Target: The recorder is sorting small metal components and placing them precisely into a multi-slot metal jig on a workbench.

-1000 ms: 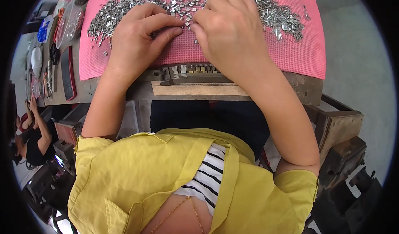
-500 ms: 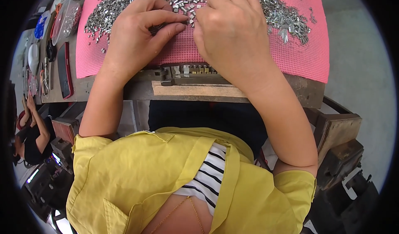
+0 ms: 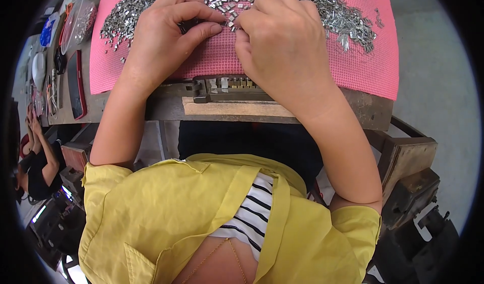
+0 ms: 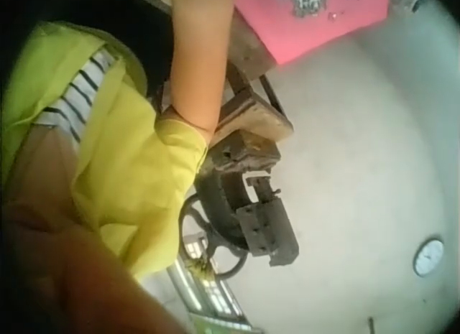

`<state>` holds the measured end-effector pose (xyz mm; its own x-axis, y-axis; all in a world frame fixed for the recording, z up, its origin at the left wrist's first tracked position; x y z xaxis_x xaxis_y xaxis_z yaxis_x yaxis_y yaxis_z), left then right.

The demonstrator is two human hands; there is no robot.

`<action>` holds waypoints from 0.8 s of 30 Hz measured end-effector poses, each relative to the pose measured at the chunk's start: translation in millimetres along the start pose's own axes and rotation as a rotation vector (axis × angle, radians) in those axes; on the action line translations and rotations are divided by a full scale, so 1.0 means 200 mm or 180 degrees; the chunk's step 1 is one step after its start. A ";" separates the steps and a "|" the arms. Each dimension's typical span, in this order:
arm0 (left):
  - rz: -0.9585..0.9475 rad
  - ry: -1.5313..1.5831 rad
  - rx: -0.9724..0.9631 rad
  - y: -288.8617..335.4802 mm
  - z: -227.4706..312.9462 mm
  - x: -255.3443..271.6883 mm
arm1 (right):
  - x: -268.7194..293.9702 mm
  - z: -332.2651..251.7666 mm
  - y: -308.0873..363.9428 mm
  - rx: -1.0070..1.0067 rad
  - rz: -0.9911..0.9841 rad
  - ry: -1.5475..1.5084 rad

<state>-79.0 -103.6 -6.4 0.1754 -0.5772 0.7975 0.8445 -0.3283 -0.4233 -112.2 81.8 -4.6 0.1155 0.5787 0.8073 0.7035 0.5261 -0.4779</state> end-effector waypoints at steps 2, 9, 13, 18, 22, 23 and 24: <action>-0.0054 0.0039 -0.0012 -0.01 -0.01 0.00 | 0.00 0.00 0.01 -0.0027 0.0040 -0.0063; 0.0512 0.0471 -0.0792 -0.08 -0.01 -0.01 | 0.02 -0.01 -0.01 -0.0311 -0.0416 -0.0052; -0.0274 0.0117 0.0211 -0.11 0.04 0.01 | -0.14 0.08 -0.03 0.1017 0.1546 -0.1750; -0.0134 -0.0028 0.0252 -0.01 0.08 0.09 | 0.13 0.08 0.05 -0.0223 0.0140 -0.1221; 0.0172 0.0721 0.0356 0.05 0.24 0.05 | 0.27 0.10 0.21 -0.0780 -0.0667 -0.0901; 0.0083 0.0618 0.0198 0.05 0.29 0.03 | 0.28 0.08 0.24 -0.0847 -0.0708 -0.1016; -0.0007 0.0510 0.0042 0.05 0.33 0.00 | 0.29 0.07 0.26 -0.0913 -0.0749 -0.1138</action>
<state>-38.1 -58.5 18.4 0.0914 -0.6886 0.7193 0.8516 -0.3204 -0.4150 -77.9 151.9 12.2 -0.2808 0.6685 0.6887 0.8514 0.5048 -0.1428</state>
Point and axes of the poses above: each hand's wrist, its own y-axis away from the middle knuckle, its own x-axis out of the back of the hand, z = x × y, the point moved 3 cm from there along -y, towards the middle knuckle, and after that the axes turned 12 degrees about -x, right-handed, at the moved point
